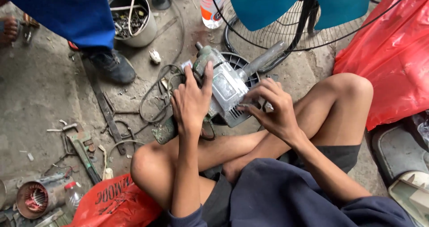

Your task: Repairing the internal components of an electric motor while sitting on the floor

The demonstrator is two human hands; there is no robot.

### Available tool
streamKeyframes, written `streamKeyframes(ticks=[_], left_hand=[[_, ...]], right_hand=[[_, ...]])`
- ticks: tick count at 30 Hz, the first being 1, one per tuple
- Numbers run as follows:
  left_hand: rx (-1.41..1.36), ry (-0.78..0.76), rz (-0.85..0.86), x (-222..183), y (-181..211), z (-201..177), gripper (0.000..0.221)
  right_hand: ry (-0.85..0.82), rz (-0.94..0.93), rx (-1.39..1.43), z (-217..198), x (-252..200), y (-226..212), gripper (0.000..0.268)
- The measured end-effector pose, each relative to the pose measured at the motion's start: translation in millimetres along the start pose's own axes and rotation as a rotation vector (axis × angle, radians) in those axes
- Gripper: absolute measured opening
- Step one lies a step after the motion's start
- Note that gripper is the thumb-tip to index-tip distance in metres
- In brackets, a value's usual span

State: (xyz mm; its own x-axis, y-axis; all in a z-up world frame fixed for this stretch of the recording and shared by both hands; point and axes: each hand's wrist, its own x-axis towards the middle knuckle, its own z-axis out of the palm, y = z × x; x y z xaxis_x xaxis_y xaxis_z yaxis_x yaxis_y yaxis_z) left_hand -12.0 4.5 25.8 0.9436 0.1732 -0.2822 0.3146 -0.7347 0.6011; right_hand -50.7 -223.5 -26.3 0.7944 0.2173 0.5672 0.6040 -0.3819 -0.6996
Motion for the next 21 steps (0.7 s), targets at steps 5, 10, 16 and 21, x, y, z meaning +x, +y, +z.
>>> streamKeyframes(ticks=[5, 10, 16, 21], left_hand=[[0.089, -0.017, -0.02, 3.4, -2.5, 3.1, 0.118], [0.091, -0.071, -0.072, 6.8, -2.3, 6.8, 0.116], [0.029, 0.013, -0.047, 17.9, -17.6, 16.5, 0.128], [0.012, 0.038, -0.006, 20.7, -22.0, 21.0, 0.133]], right_hand=[[0.017, 0.004, -0.03, -2.5, -1.9, 0.7, 0.017], [0.024, 0.037, -0.041, 2.5, 16.6, -2.7, 0.021], [0.064, 0.07, -0.009, -2.0, -11.3, 2.8, 0.017], [0.114, 0.044, -0.061, 8.1, -10.3, 7.4, 0.018]])
